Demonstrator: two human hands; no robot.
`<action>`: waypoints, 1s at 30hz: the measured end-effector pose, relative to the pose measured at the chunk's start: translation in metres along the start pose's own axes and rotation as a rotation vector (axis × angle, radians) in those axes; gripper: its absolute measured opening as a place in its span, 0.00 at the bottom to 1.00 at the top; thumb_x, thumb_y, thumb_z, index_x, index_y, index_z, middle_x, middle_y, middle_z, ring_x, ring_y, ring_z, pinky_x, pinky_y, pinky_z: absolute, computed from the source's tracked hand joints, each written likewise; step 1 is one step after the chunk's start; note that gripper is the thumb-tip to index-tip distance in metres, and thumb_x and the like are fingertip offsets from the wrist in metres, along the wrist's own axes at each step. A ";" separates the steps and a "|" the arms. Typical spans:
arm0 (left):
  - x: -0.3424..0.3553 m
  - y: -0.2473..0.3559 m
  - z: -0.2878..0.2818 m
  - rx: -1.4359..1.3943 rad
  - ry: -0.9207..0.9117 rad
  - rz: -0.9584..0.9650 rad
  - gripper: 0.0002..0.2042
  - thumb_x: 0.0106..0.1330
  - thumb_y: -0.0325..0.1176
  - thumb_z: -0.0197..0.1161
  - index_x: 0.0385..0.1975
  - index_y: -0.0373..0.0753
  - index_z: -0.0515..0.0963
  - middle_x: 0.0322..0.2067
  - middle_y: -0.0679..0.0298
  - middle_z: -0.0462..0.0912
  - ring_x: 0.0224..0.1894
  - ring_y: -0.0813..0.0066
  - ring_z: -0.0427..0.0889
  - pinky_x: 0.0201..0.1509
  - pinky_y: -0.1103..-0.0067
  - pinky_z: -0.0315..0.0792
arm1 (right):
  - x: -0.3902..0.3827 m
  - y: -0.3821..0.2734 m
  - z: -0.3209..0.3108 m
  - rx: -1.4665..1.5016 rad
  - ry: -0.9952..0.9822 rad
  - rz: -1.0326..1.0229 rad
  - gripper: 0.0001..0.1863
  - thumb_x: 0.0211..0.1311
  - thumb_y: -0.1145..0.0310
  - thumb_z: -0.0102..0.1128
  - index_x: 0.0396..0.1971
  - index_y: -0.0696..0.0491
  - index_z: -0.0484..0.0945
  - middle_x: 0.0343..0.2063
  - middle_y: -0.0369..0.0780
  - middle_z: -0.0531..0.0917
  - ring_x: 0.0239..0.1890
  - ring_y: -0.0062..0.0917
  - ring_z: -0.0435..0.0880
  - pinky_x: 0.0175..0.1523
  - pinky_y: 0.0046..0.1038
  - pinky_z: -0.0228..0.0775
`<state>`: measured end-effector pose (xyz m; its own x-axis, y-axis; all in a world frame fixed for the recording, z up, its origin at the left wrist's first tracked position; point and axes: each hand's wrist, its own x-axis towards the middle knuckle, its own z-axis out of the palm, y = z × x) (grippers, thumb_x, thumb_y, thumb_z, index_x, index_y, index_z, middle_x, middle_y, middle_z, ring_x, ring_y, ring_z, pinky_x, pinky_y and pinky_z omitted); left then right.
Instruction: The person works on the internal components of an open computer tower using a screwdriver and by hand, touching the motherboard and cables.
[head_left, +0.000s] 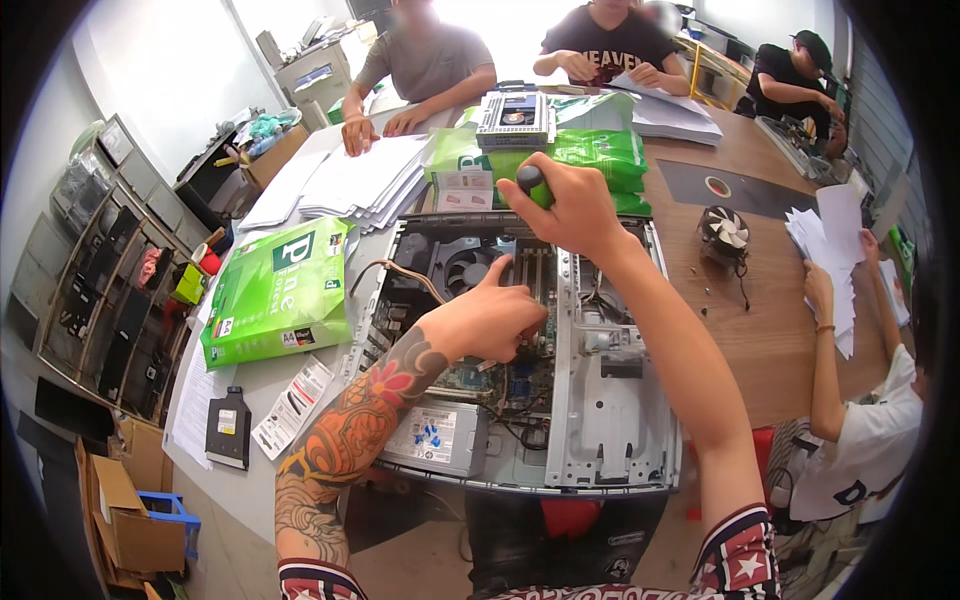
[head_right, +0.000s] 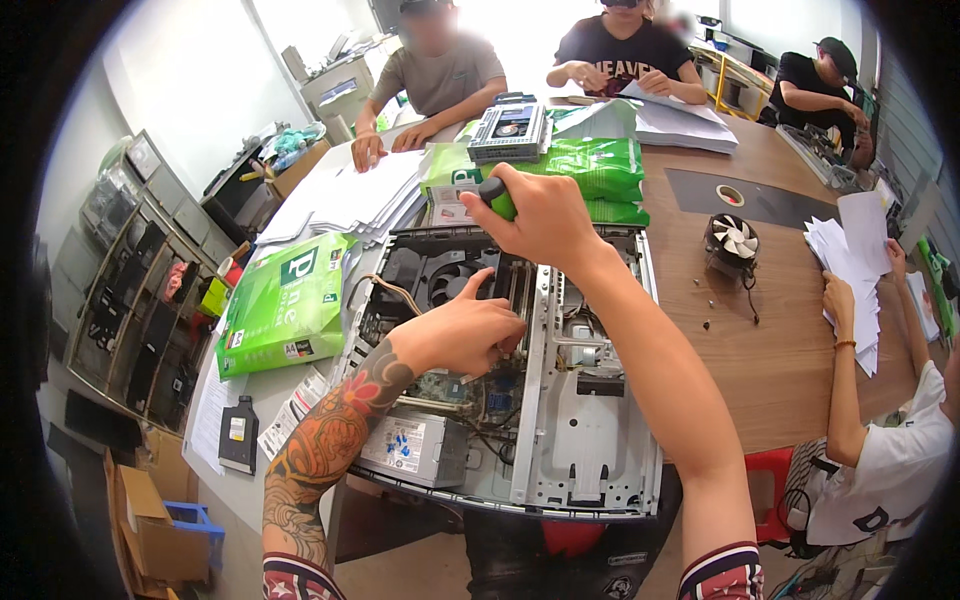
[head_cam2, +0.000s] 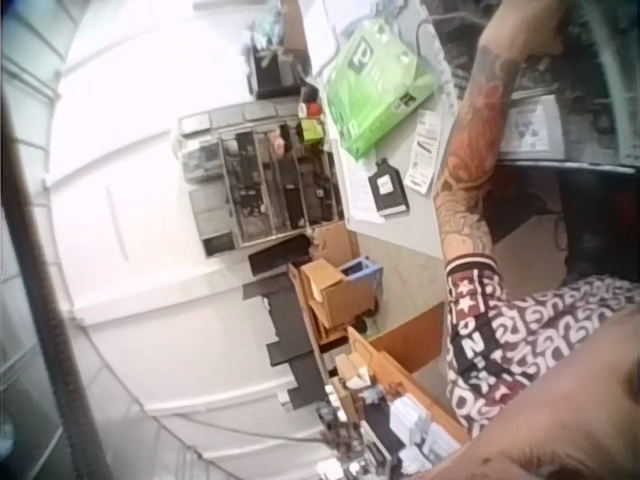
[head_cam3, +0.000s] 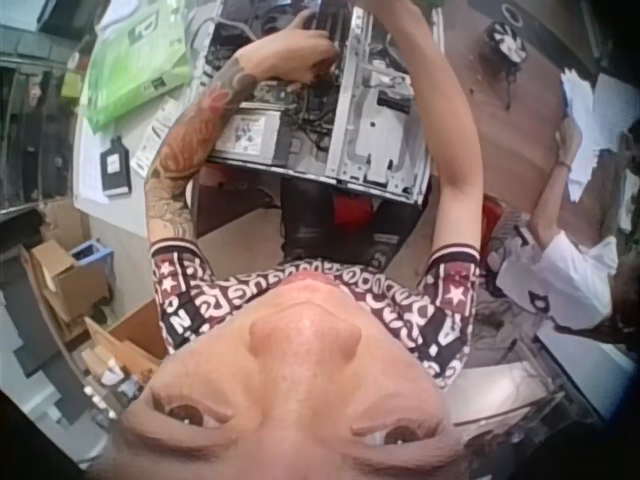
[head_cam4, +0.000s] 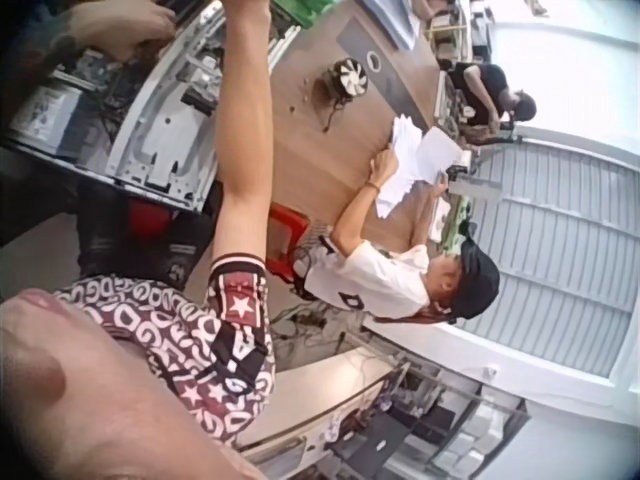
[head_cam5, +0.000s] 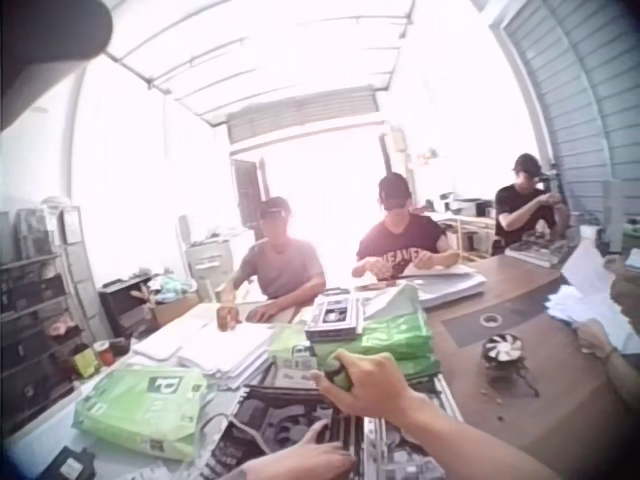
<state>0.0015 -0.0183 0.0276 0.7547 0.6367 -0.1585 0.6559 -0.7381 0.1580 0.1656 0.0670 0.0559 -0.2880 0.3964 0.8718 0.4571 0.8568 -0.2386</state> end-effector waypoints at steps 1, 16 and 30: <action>0.000 0.000 -0.001 0.001 -0.001 0.003 0.07 0.49 0.25 0.60 0.29 0.42 0.79 0.31 0.67 0.80 0.46 0.66 0.81 0.76 0.43 0.41 | 0.000 0.000 0.000 -0.005 -0.018 0.005 0.22 0.62 0.49 0.66 0.33 0.57 0.81 0.15 0.43 0.82 0.19 0.40 0.84 0.27 0.36 0.75; 0.000 -0.006 0.008 0.034 0.105 0.087 0.12 0.56 0.32 0.66 0.41 0.46 0.83 0.31 0.69 0.82 0.48 0.69 0.81 0.75 0.41 0.40 | 0.000 -0.004 -0.001 0.023 -0.016 -0.002 0.17 0.62 0.55 0.68 0.27 0.55 0.78 0.14 0.46 0.78 0.18 0.42 0.81 0.25 0.35 0.71; 0.001 0.000 0.001 0.056 0.039 0.029 0.07 0.57 0.30 0.65 0.35 0.45 0.82 0.29 0.71 0.81 0.46 0.70 0.82 0.73 0.39 0.42 | -0.001 -0.001 0.002 0.028 -0.016 -0.004 0.17 0.62 0.57 0.68 0.28 0.56 0.78 0.15 0.45 0.80 0.19 0.42 0.82 0.26 0.35 0.72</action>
<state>0.0023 -0.0177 0.0261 0.7742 0.6222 -0.1161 0.6325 -0.7671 0.1072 0.1641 0.0666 0.0548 -0.3030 0.3976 0.8661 0.4322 0.8673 -0.2469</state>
